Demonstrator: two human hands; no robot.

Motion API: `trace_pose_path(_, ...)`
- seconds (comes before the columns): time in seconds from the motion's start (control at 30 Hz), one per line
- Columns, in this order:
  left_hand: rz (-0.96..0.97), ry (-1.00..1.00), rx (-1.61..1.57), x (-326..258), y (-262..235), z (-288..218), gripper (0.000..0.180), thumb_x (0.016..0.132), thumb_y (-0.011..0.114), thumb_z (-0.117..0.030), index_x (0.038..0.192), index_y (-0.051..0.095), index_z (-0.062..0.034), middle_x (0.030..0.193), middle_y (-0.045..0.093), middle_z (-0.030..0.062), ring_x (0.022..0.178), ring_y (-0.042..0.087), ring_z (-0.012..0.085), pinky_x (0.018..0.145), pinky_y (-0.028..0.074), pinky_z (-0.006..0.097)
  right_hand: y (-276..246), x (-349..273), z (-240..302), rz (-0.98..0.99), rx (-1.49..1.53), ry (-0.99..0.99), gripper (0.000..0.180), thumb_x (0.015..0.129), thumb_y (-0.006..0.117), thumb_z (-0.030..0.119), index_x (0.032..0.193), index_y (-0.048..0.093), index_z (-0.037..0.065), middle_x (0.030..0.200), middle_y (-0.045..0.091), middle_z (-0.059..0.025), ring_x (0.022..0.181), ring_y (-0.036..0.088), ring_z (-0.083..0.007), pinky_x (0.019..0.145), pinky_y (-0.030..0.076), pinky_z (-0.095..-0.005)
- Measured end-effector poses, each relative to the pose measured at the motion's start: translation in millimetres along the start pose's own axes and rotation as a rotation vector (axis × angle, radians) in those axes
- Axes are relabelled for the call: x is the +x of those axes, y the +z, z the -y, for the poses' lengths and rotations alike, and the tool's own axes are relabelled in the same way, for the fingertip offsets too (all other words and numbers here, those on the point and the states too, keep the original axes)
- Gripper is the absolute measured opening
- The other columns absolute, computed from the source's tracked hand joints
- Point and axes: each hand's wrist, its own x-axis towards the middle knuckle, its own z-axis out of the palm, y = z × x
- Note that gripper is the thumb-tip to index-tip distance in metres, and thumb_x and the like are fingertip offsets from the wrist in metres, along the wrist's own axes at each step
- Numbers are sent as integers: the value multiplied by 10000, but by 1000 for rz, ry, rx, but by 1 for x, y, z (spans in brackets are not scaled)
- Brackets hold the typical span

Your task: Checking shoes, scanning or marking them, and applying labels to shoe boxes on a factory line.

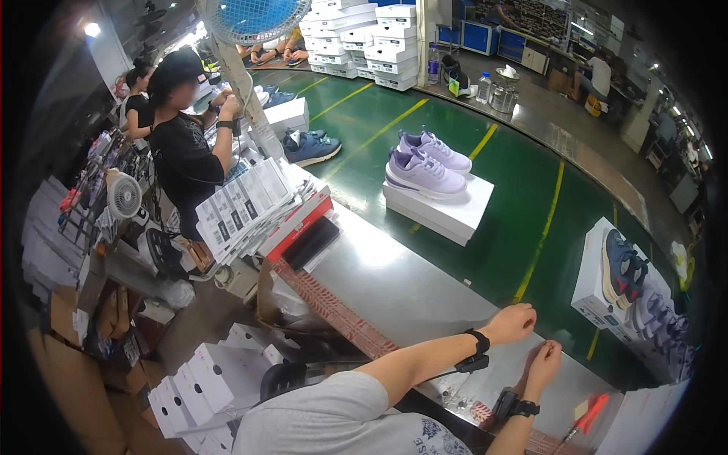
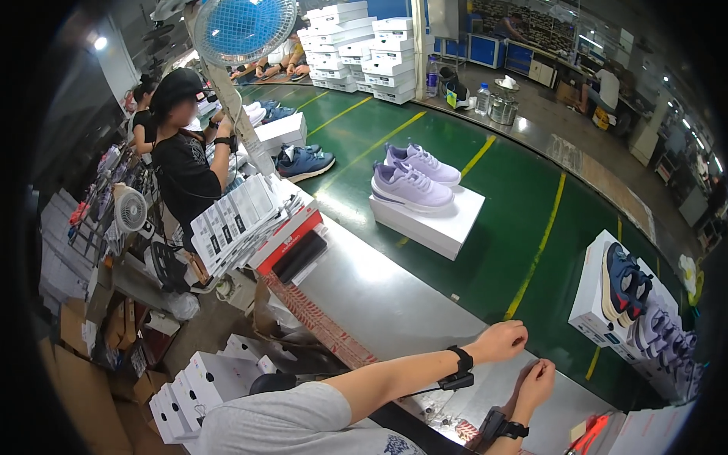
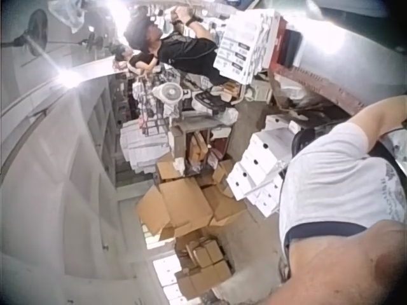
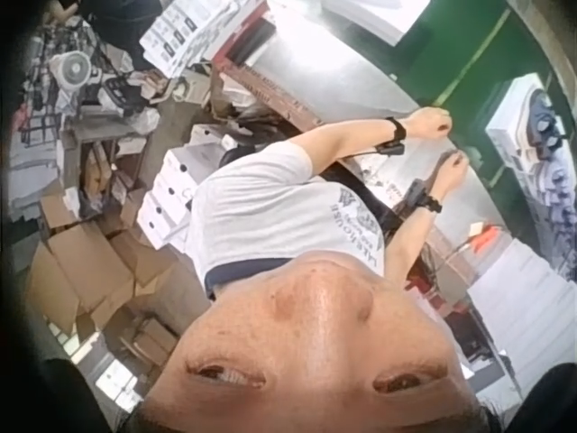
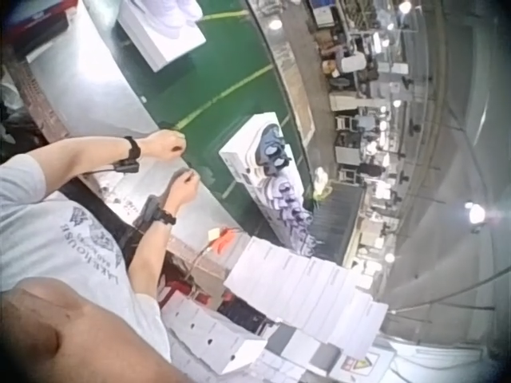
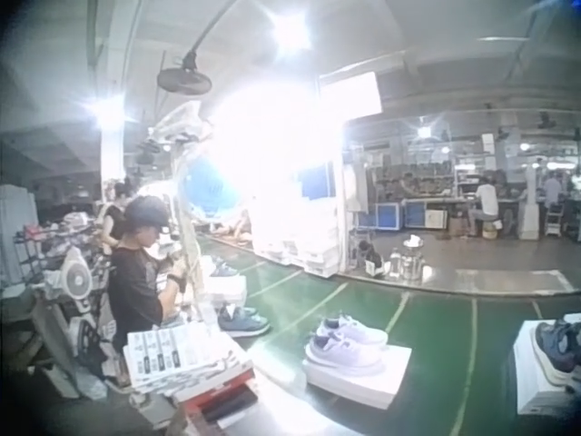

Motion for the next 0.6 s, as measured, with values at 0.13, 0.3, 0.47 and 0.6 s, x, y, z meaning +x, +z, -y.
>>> trace_pose_path(0.13, 1, 1, -11, -1, 0, 2, 62, 844, 635, -83, 866, 643, -25, 869, 624, 122, 836, 640, 327, 734, 522, 428, 1, -1, -1, -12, -10, -17, 155, 1004, 576, 196, 1012, 645, 58, 918, 705, -126, 804, 680, -300, 724, 533, -384)
trace_pose_path(0.3, -15, 9, -4, -3, -2, 3, 58, 842, 635, -81, 855, 640, -25, 852, 619, 119, 827, 640, 326, 734, 521, 429, -1, -4, 10, -9, -6, -27, 155, 1005, 576, 198, 1013, 646, 60, 917, 704, -129, 801, 678, -303, 722, 532, -387)
trace_pose_path(0.47, -22, 13, 0, -3, -4, 4, 55, 836, 639, -80, 840, 638, -25, 851, 620, 119, 830, 639, 325, 737, 519, 432, 3, -4, 4, -10, -4, -30, 156, 1006, 574, 196, 1011, 646, 58, 917, 703, -131, 798, 677, -302, 719, 530, -389)
trace_pose_path(0.6, -12, 16, 4, -3, -3, 8, 54, 830, 640, -78, 831, 638, -25, 854, 622, 117, 842, 639, 323, 742, 521, 432, 5, -2, -1, -4, 6, -38, 156, 1004, 572, 186, 1012, 644, 48, 928, 704, -136, 817, 679, -306, 729, 531, -393)
